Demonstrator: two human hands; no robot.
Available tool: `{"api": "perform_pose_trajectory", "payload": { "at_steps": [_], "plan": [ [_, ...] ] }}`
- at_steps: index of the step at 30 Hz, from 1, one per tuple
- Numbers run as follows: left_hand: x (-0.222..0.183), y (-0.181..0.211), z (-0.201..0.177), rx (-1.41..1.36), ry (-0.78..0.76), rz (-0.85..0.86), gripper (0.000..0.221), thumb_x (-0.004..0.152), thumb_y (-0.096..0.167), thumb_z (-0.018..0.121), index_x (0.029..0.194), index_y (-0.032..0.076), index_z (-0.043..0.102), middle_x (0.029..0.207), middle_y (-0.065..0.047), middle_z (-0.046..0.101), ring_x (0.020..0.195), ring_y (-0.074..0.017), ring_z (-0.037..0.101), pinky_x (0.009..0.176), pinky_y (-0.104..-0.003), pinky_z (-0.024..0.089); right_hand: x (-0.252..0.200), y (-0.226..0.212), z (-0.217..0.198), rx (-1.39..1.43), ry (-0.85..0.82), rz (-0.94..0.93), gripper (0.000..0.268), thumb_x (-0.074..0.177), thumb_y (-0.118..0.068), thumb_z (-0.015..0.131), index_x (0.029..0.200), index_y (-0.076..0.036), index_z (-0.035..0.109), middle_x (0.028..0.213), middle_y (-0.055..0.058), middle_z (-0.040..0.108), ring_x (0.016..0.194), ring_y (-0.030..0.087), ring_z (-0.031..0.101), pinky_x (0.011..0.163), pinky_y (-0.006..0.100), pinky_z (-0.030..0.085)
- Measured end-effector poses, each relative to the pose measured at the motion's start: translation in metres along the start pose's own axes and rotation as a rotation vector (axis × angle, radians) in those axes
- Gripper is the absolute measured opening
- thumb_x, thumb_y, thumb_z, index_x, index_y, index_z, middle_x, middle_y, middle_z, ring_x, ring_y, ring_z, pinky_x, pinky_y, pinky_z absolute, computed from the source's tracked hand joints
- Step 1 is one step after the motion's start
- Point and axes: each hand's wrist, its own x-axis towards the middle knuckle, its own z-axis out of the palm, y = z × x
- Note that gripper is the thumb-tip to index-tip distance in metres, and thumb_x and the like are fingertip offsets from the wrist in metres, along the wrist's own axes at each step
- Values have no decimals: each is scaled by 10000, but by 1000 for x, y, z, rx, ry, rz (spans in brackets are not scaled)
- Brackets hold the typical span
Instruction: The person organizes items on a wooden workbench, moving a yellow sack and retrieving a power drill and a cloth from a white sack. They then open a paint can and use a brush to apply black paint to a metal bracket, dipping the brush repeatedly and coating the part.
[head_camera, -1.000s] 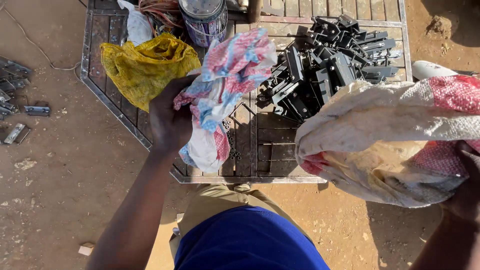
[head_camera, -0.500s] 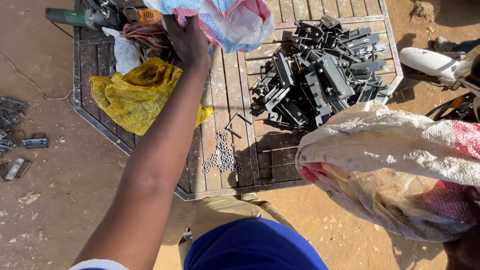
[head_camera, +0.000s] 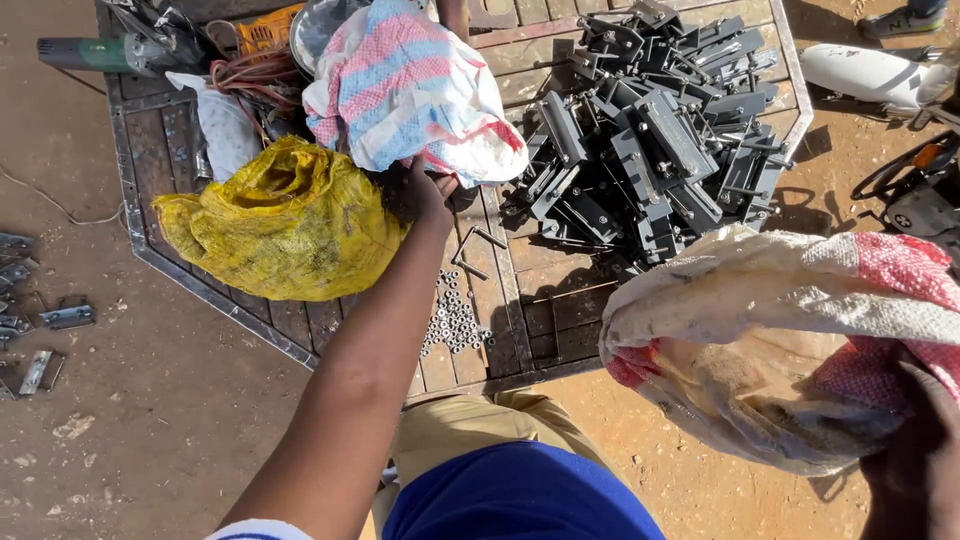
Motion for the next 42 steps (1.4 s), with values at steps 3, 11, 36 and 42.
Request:
{"api": "perform_pose_trajectory", "payload": {
  "at_steps": [3,11,36,42],
  "plan": [
    [22,-66,-28,252,96,304,521,931,429,532,1311,75,569,1184,-157,560,1076,-346,654,854,-445,515,26,18,29,-44,43,-56,189,1005,-235,715,1182,-182,678,1131,-77,673,999,11,639,883,148,516],
    [37,-134,-101,1764,-136,857,272,912,184,579,1170,107,612,1150,-124,600,1112,-347,621,937,-472,461,14,33,138,-754,-443,116,870,917,-454,707,1616,-96,334,1560,313,425,1366,547,457,1115,721,355],
    [-53,-327,-119,1452,-671,301,330,1081,264,406,1100,23,629,1135,-158,673,1083,-150,624,1011,-228,398,47,151,171,-746,-460,74,622,913,-514,733,1327,-86,551,1195,231,713,1211,472,626,1015,605,486],
    [-93,-239,-113,1151,-722,448,370,1008,196,522,1298,10,653,1232,-327,648,1150,-470,611,985,-507,492,15,-31,176,47,-283,-102,131,962,-104,667,1091,-84,678,988,27,674,937,150,610,856,281,471]
  ]
}}
